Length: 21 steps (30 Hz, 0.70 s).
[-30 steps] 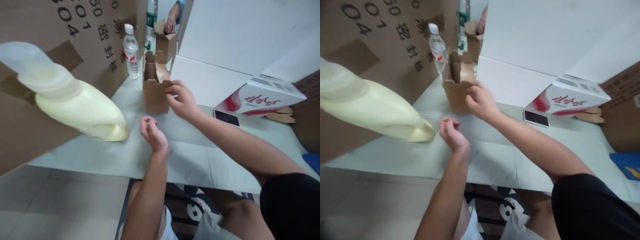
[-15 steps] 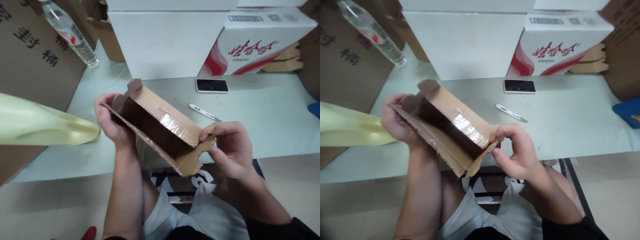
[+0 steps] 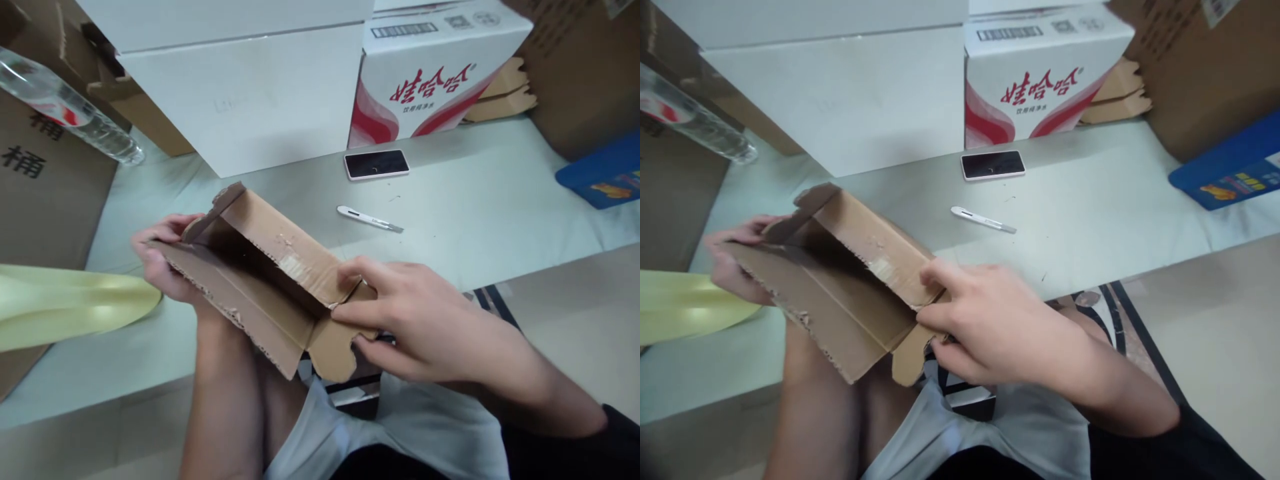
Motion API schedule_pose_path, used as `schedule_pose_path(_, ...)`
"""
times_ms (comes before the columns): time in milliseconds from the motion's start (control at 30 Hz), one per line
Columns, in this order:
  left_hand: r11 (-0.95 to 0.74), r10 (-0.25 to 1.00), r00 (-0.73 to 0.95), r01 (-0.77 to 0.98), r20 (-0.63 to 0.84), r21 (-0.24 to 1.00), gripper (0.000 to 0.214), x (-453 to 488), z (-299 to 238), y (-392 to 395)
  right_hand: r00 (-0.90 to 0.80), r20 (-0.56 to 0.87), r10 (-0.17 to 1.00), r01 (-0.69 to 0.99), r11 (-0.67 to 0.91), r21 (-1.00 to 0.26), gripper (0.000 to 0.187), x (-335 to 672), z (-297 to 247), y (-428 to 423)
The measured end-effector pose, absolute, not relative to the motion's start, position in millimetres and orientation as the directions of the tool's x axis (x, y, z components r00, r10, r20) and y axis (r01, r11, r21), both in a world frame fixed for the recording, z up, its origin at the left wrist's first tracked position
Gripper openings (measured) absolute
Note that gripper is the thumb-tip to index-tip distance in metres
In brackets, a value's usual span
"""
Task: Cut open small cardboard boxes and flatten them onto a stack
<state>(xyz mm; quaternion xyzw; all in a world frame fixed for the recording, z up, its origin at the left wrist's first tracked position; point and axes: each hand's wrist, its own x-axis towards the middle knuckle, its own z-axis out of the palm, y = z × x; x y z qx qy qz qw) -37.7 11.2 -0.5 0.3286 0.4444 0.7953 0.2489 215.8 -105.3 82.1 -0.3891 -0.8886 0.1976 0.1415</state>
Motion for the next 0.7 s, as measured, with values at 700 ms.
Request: schedule_pose_path(700,-0.558,0.753,-0.525,-0.188,0.397,0.809,0.035,-32,-8,3,-0.302,0.449,0.841,0.834,0.461,-0.303,0.044,224,34,-88)
